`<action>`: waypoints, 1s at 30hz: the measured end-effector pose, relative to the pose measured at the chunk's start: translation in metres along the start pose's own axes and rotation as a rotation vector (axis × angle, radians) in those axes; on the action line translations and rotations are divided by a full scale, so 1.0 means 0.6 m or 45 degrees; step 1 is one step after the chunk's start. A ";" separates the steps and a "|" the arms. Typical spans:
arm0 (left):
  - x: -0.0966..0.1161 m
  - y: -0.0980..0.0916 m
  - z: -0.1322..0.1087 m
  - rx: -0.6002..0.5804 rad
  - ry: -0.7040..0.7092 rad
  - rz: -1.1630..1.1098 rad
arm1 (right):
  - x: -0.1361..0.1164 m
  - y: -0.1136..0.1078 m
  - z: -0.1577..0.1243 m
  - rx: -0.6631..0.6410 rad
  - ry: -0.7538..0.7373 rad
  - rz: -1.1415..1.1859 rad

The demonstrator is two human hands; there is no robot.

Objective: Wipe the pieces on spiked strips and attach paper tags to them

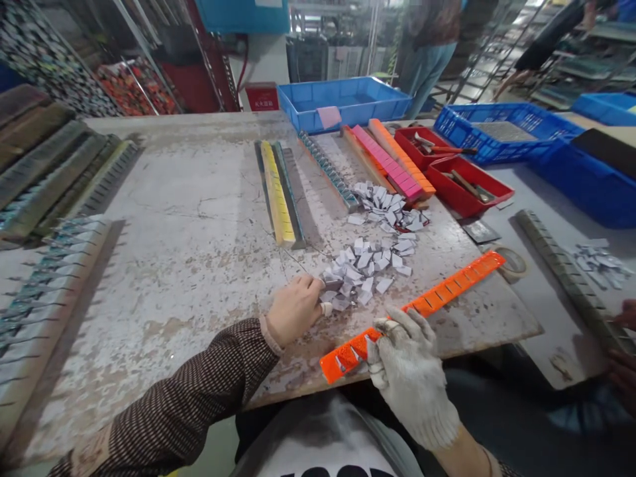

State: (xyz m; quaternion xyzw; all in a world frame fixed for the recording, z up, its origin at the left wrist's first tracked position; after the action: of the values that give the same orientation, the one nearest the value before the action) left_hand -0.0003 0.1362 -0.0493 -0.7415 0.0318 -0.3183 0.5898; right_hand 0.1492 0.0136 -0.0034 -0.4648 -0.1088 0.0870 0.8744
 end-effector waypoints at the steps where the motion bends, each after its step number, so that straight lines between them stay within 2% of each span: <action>1: 0.001 0.006 0.004 -0.009 0.010 -0.010 | -0.003 0.002 0.002 -0.022 0.004 -0.013; 6: 0.005 0.023 0.010 -0.035 0.043 -0.086 | -0.006 0.015 0.018 -0.184 -0.004 0.021; 11: -0.002 0.018 0.006 -0.039 0.045 -0.216 | 0.005 0.041 0.027 -0.350 -0.043 0.131; 17: -0.013 -0.004 -0.017 0.006 0.001 -0.455 | -0.002 0.043 0.015 -0.231 -0.184 0.335; 20: -0.001 -0.005 -0.035 -0.055 0.015 -0.811 | -0.011 0.039 0.012 -0.200 -0.196 0.420; 23: 0.023 -0.007 -0.055 -0.030 0.045 -1.111 | 0.000 0.029 0.021 -0.165 -0.073 0.439; 27: 0.074 -0.027 -0.088 0.211 0.264 -0.858 | 0.023 0.009 0.039 -0.072 0.196 0.519; 30: 0.105 -0.041 -0.113 0.351 0.436 -0.697 | 0.026 0.009 0.044 -0.096 0.366 0.674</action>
State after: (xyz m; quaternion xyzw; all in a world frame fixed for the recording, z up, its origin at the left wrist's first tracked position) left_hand 0.0074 0.0590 0.0069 -0.5717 -0.1133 -0.5856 0.5633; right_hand 0.1570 0.0418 0.0083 -0.5168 0.1378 0.2412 0.8098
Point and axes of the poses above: each hand's wrist, its own z-axis towards the middle knuckle, its own y-axis out of the palm, x = y × z, the point moved 8 cm from there along z, towards the middle knuckle, and after that the axes turned 12 degrees about -z, right-handed, at the moved point
